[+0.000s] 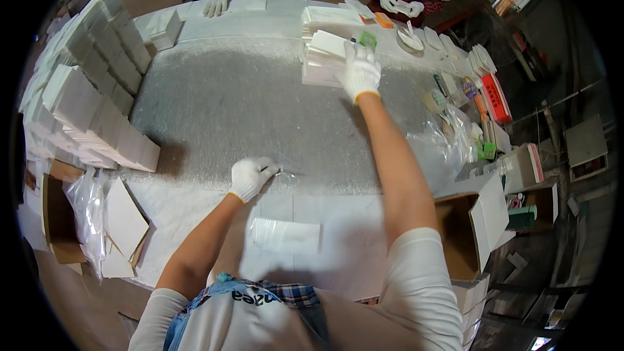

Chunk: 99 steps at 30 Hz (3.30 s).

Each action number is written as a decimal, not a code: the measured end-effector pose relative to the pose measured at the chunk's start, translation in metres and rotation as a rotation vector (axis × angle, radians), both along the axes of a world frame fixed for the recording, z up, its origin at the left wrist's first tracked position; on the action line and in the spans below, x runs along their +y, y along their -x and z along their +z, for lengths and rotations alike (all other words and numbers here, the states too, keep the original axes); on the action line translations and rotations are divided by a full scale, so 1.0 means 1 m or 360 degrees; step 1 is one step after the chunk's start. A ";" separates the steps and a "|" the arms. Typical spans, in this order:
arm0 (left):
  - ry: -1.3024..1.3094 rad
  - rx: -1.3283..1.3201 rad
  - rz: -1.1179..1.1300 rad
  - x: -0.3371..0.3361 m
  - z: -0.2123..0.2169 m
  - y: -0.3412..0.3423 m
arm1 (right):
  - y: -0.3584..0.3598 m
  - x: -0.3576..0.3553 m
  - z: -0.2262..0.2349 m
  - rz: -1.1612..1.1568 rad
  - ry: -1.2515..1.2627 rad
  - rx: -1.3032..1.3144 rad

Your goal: The person wraps small white rectangular tiles in plastic bags at a workbench. They place tiles into bags, fold the bags closed, and stack the wrapped units. The person also uses a utility knife to trim the edges of a stack of tiles before continuing to wrap them.

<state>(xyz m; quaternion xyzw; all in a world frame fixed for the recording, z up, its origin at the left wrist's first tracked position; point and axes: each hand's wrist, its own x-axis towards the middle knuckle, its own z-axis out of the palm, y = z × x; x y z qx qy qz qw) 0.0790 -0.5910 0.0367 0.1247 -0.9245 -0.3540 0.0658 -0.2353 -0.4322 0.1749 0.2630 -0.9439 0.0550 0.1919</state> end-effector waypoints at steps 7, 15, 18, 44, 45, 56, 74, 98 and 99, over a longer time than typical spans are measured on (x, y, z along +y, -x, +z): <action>0.0009 0.0108 0.0004 -0.001 0.006 0.000 | 0.092 -0.022 0.029 0.0217 -0.0402 -0.0576; -0.0047 0.0071 -0.0019 -0.002 0.001 0.001 | 0.081 -0.021 0.026 0.0194 -0.0161 -0.0586; -0.0012 0.0085 -0.0048 -0.002 0.006 0.001 | 0.073 -0.018 0.023 0.0131 -0.0135 -0.0521; -0.0102 -0.0064 -0.0006 -0.004 0.008 -0.003 | -0.240 0.075 0.014 0.0623 0.0204 -0.0656; -0.0100 -0.0075 -0.0012 -0.003 0.011 -0.002 | -0.269 0.083 0.014 0.0607 0.0175 -0.0771; -0.0160 -0.0391 -0.0058 -0.009 0.021 0.006 | -0.360 0.097 -0.037 0.0923 0.0148 -0.0749; -0.0116 -0.0408 0.0005 -0.006 0.029 0.013 | -0.307 0.078 -0.045 0.0159 0.0333 -0.1062; -0.1301 0.0327 -0.0150 0.066 0.201 -0.135 | -0.339 0.151 0.047 0.0795 0.1863 -0.1791; -0.1049 0.0243 -0.0305 0.065 0.204 -0.151 | -0.350 0.168 0.042 0.0865 0.1720 -0.1787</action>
